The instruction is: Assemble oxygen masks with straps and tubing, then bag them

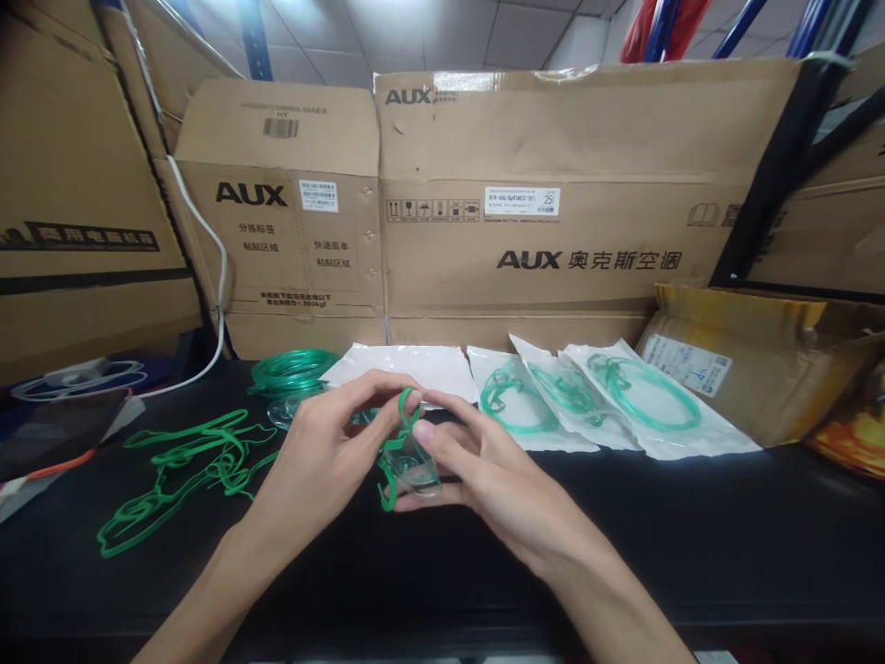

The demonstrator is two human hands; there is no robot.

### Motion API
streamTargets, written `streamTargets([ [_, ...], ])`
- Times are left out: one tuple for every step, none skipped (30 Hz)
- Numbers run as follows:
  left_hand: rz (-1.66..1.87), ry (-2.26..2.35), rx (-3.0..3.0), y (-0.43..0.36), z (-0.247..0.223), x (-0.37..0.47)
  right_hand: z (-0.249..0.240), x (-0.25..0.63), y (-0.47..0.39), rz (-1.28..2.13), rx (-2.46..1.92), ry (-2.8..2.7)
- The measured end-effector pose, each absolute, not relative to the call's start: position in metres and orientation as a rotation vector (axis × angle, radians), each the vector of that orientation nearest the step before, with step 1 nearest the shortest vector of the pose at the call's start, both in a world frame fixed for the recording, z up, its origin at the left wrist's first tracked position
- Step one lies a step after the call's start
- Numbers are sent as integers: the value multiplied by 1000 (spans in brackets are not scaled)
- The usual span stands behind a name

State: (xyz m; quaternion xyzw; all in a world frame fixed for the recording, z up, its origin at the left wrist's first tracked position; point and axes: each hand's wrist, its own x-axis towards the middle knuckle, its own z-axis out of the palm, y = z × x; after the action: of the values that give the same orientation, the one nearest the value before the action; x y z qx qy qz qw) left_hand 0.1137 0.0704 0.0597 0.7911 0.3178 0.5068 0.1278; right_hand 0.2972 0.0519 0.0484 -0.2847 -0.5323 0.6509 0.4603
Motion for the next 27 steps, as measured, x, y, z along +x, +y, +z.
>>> streamTargets([
  [1480,915,2294,70,60,114,48,296,53,1607,-668,-1289],
  [1487,908,2285,70,60,114,48,296,54,1601,-644,-1271],
  [1509,901,2269,70,59,115,47,295,56,1586,-636,-1249],
  [1548,893,2244,70,59,116,46,295,58,1561,-644,-1222],
  [1596,887,2211,70,59,117,45,296,59,1527,-665,-1185],
  [1642,888,2169,71,58,118,43,297,61,1482,-697,-1141],
  [1680,899,2116,71,58,118,42,298,63,1433,-731,-1093],
  [1696,921,2057,72,58,119,41,299,64,1389,-759,-1045],
  [1685,948,2005,73,57,120,39,301,66,1356,-776,-1005],
  [1648,976,1967,73,57,120,39,302,67,1337,-776,-976],
  [1599,993,1945,74,56,120,38,303,68,1334,-762,-960],
  [1543,990,1939,75,55,119,38,303,69,1343,-735,-957],
  [1481,963,1949,76,54,119,38,302,69,1356,-704,-961],
  [1417,918,1968,77,53,119,39,302,69,1372,-676,-968],
  [1360,862,1985,78,51,120,40,300,69,1387,-657,-974],
  [1316,808,1992,79,50,120,41,299,69,1397,-649,-984],
  [1288,767,1990,80,48,121,42,297,68,1406,-647,-1005],
  [1272,746,1986,81,47,122,43,296,67,1411,-647,-1041],
  [1267,751,1992,82,47,122,45,296,66,1410,-648,-1093],
  [1277,781,2019,82,47,122,46,296,65,1401,-652,-1157],
  [1303,830,2073,82,48,121,48,297,63,1385,-659,-1229],
  [1348,893,2153,81,49,120,50,299,62,1363,-673,-1299],
  [1410,964,2246,80,51,117,52,302,62,1331,-702,-1364],
  [1484,1035,2337,80,54,113,54,306,61,1284,-748,-1420],
  [1551,1096,2414,79,57,109,56,311,61,1224,-804,-1477],
  [1596,1145,2473,78,59,103,58,316,62,1145,-865,-1539],
  [1619,1188,2515,78,62,98,59,322,63,1056,-927,-1598],
])
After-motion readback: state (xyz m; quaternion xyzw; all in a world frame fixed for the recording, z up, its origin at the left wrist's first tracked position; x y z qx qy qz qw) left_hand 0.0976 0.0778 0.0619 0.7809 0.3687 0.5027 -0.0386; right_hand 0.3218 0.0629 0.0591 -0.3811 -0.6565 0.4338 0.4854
